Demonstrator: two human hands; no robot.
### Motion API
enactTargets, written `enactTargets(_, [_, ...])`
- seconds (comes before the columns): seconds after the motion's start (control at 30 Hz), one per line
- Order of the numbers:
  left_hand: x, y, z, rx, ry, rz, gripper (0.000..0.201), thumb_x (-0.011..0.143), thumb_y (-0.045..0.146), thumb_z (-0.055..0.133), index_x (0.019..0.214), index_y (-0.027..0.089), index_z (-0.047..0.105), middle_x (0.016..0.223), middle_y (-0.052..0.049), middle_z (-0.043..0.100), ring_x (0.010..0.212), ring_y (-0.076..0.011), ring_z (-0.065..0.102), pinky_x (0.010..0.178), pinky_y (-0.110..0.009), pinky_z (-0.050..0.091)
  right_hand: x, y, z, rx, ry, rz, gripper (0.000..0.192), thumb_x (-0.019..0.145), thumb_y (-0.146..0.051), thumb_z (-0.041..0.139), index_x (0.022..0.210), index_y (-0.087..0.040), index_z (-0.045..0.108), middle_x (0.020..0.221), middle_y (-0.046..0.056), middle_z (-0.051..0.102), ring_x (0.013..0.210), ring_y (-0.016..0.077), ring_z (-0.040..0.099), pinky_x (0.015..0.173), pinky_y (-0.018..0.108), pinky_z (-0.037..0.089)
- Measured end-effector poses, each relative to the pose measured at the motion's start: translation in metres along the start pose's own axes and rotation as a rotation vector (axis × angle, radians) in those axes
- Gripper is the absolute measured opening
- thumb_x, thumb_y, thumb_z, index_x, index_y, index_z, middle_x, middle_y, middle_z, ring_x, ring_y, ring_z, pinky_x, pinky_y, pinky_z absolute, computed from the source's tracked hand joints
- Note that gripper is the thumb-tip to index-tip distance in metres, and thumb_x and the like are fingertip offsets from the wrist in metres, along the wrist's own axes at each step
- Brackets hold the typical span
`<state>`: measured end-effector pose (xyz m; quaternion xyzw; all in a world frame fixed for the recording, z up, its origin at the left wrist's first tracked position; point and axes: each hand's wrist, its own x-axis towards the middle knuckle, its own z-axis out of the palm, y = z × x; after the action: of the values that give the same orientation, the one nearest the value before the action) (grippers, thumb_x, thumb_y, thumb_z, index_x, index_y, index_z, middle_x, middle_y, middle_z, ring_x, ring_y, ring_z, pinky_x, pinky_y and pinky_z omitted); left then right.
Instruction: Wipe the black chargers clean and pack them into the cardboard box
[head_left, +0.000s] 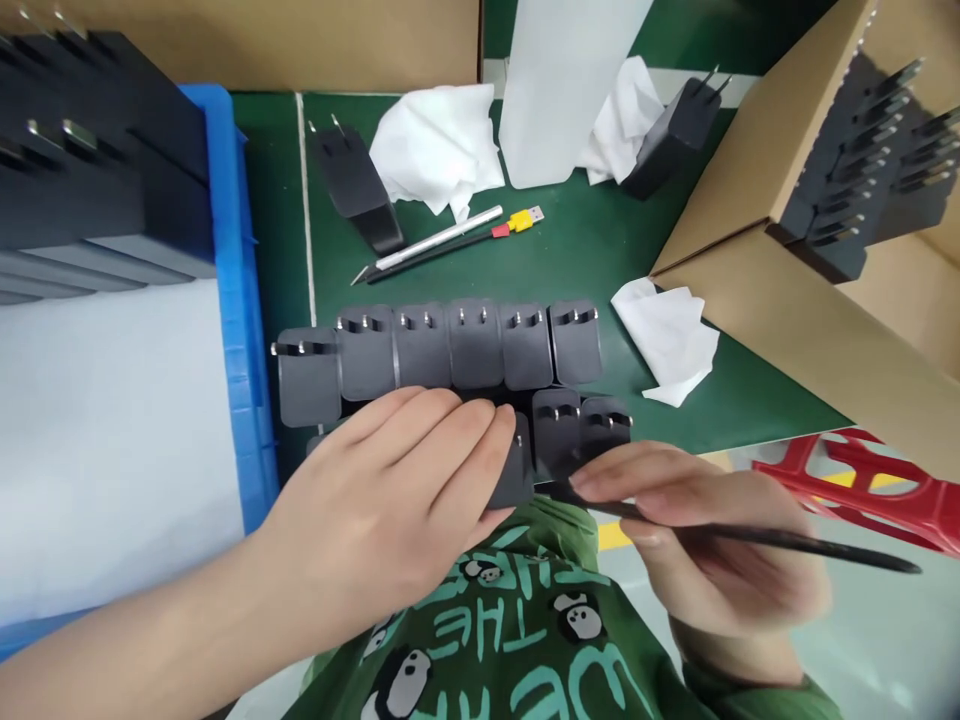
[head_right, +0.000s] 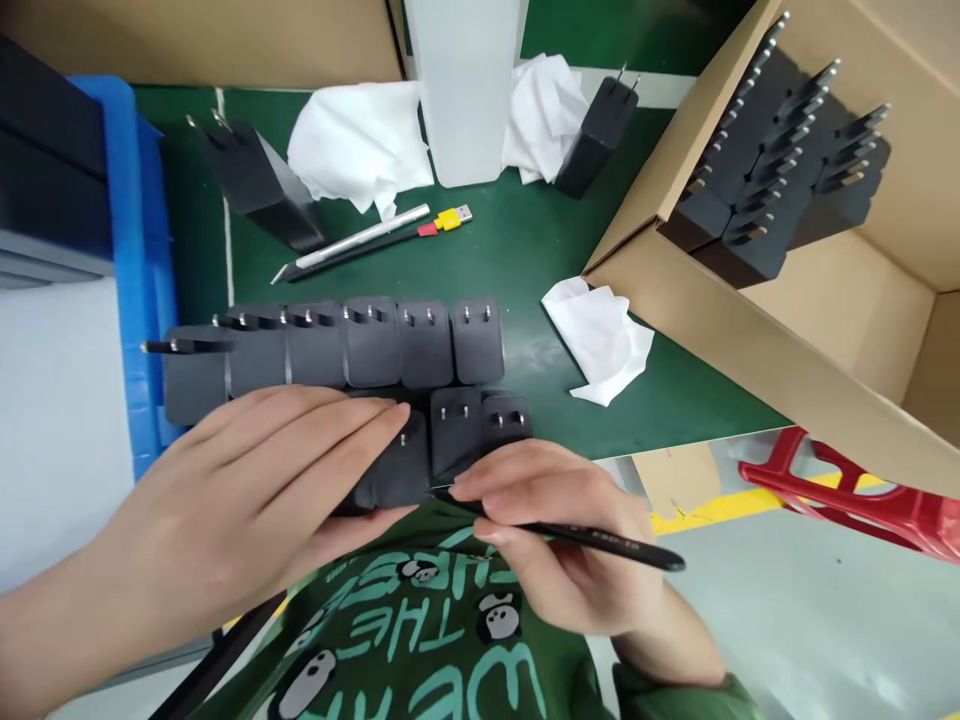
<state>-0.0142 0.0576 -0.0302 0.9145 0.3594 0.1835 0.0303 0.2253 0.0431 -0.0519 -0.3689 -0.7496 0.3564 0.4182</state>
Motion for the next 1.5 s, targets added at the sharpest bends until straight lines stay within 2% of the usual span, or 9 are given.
enactTargets(0.07, [-0.0002, 0.0000, -0.0004, -0.016, -0.005, -0.013, 0.031, 0.092, 0.026, 0.064, 0.112, 0.002, 0.064, 0.101, -0.012, 0.072, 0.090, -0.0254, 0.066, 0.082, -0.040, 0.054, 0.0022, 0.0016, 0.0034, 0.197, 0.099, 0.008, 0.025, 0.090, -0.004, 0.053, 0.109, -0.019, 0.058, 0.088, 0.007, 0.071, 0.081, 0.0218, 0.073, 0.066, 0.039, 0.063])
enactTargets(0.13, [-0.0003, 0.0000, -0.0004, -0.028, -0.010, -0.018, 0.031, 0.092, 0.026, 0.065, 0.112, 0.002, 0.064, 0.101, -0.012, 0.072, 0.090, -0.0252, 0.065, 0.082, -0.040, 0.053, 0.0029, 0.0015, 0.0045, 0.266, 0.124, 0.033, 0.026, 0.089, -0.001, 0.054, 0.108, -0.018, 0.060, 0.091, 0.008, 0.072, 0.085, 0.0217, 0.073, 0.068, 0.040, 0.063])
enactTargets(0.27, [-0.0002, 0.0000, 0.0000, -0.045, -0.028, -0.024, 0.030, 0.093, 0.025, 0.063, 0.112, 0.001, 0.063, 0.102, -0.012, 0.072, 0.091, -0.0260, 0.064, 0.083, -0.040, 0.052, 0.0008, 0.0012, 0.0047, 0.253, 0.127, 0.054, 0.026, 0.090, -0.002, 0.054, 0.109, -0.018, 0.061, 0.093, 0.007, 0.072, 0.086, 0.0211, 0.073, 0.071, 0.040, 0.063])
enactTargets(0.5, [-0.0006, -0.0002, -0.0017, -0.043, -0.032, -0.024, 0.031, 0.094, 0.025, 0.062, 0.112, 0.001, 0.063, 0.102, -0.013, 0.072, 0.091, -0.0258, 0.064, 0.084, -0.041, 0.051, 0.0001, 0.0014, 0.0044, 0.203, 0.124, 0.089, 0.021, 0.091, -0.007, 0.056, 0.105, -0.023, 0.062, 0.089, 0.005, 0.073, 0.078, 0.0216, 0.072, 0.066, 0.041, 0.062])
enactTargets(1.3, [-0.0001, -0.0003, -0.0006, -0.048, -0.032, -0.016, 0.033, 0.093, 0.025, 0.063, 0.113, -0.001, 0.063, 0.103, -0.015, 0.071, 0.091, -0.0283, 0.063, 0.084, -0.043, 0.049, -0.0007, 0.0011, 0.0047, 0.214, 0.113, 0.074, 0.024, 0.091, -0.003, 0.053, 0.106, -0.020, 0.060, 0.090, 0.007, 0.072, 0.082, 0.0207, 0.073, 0.069, 0.039, 0.063])
enactTargets(1.5, [-0.0001, -0.0001, -0.0010, -0.050, -0.030, -0.017, 0.031, 0.095, 0.025, 0.060, 0.112, -0.001, 0.063, 0.102, -0.014, 0.071, 0.091, -0.0277, 0.062, 0.083, -0.042, 0.049, -0.0010, 0.0022, 0.0089, 0.341, 0.178, 0.042, 0.034, 0.080, 0.005, 0.060, 0.108, -0.013, 0.063, 0.094, 0.008, 0.071, 0.085, 0.0205, 0.072, 0.071, 0.038, 0.063])
